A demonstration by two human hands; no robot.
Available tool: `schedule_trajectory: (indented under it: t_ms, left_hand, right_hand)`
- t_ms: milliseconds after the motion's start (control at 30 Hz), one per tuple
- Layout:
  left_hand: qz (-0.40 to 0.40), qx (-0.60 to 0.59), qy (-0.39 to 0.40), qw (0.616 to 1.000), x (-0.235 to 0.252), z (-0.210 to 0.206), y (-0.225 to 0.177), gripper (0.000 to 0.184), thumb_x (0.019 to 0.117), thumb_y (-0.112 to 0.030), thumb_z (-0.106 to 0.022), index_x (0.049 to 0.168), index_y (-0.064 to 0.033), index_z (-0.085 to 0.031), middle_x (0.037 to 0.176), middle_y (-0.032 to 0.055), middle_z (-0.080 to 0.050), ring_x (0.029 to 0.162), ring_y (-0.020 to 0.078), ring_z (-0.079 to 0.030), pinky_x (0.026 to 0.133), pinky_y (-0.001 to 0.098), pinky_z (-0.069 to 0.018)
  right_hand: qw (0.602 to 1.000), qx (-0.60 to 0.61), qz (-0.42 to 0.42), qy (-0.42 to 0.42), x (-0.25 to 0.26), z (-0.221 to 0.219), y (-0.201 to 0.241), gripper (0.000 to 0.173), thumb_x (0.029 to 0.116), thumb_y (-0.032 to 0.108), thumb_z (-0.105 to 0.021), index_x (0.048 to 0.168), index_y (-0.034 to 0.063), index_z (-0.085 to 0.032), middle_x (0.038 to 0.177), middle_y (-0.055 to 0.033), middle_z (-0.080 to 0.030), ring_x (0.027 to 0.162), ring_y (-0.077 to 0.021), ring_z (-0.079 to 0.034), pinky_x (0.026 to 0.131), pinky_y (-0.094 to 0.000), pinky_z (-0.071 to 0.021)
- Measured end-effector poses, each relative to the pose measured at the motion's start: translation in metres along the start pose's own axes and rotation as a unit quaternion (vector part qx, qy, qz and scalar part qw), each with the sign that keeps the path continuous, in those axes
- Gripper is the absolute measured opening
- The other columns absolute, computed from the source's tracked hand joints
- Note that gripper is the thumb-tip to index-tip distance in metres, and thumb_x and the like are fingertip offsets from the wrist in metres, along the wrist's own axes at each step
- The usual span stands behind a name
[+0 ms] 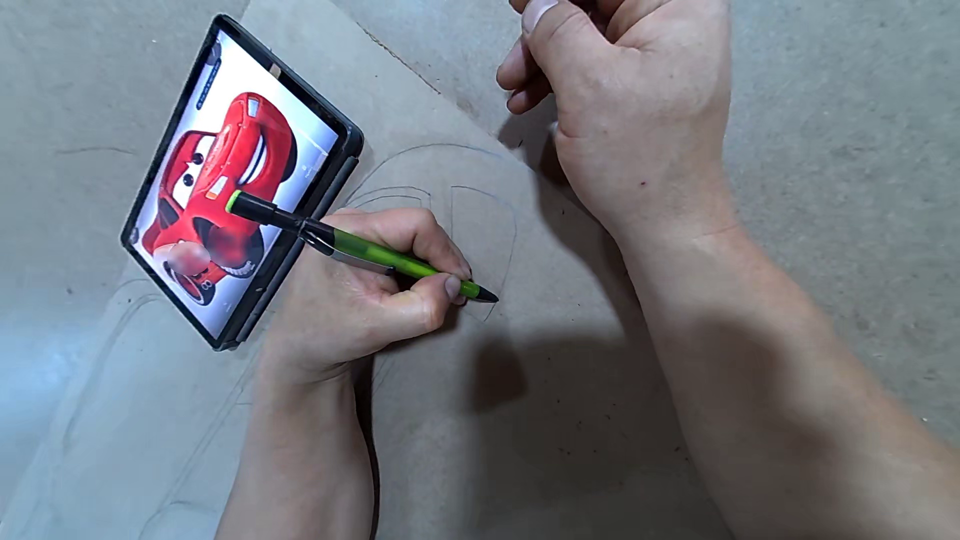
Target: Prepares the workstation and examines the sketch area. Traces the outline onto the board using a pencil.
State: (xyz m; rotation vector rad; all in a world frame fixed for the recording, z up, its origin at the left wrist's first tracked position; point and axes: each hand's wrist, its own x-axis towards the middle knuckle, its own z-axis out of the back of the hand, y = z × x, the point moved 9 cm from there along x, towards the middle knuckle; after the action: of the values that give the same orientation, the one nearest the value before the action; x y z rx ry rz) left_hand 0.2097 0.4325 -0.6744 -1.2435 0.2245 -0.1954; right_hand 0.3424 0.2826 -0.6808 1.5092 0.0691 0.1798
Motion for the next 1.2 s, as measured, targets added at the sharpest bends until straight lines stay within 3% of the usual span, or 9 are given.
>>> schedule_trajectory:
  t_ms: [467, 700, 1200]
  left_hand:
    - [-0.020, -0.056, -0.045, 0.997, 0.0009, 0.0042, -0.0003, 0.011, 0.0926, -0.018, -0.074, 0.093, -0.0075, -0.069, 0.085, 0.0059, -0.074, 0.069, 0.0180, -0.072, 0.060, 0.0306, -0.0633]
    - [-0.034, -0.001, -0.038, 0.999, 0.0026, 0.0014, -0.0034, 0.005, 0.0892, -0.015, -0.071, 0.088, -0.0109, -0.068, 0.081, 0.0014, -0.073, 0.068, 0.0148, -0.071, 0.060, 0.0288, -0.0618]
    - [-0.025, -0.056, -0.090, 0.994, 0.0030, 0.0039, 0.0000, 0.007, 0.0924, -0.008, -0.072, 0.097, -0.0045, -0.068, 0.087, 0.0079, -0.075, 0.071, 0.0182, -0.073, 0.062, 0.0307, -0.0648]
  right_hand:
    - [1.000, 0.015, -0.002, 0.001, -0.0006, -0.0010, 0.0000, 0.018, 0.1038, 0.011, -0.057, 0.096, 0.0085, -0.073, 0.076, 0.0017, -0.073, 0.071, -0.0087, -0.072, 0.065, -0.0241, -0.0622]
    - [1.000, 0.002, -0.001, 0.002, -0.0005, -0.0010, -0.0002, 0.019, 0.1039, 0.012, -0.057, 0.094, 0.0099, -0.074, 0.076, 0.0026, -0.074, 0.071, -0.0081, -0.073, 0.065, -0.0244, -0.0623]
    - [1.000, 0.009, -0.002, 0.000, -0.0011, -0.0008, -0.0005, 0.018, 0.1038, 0.011, -0.057, 0.097, 0.0087, -0.073, 0.077, 0.0019, -0.074, 0.072, -0.0085, -0.073, 0.065, -0.0242, -0.0623]
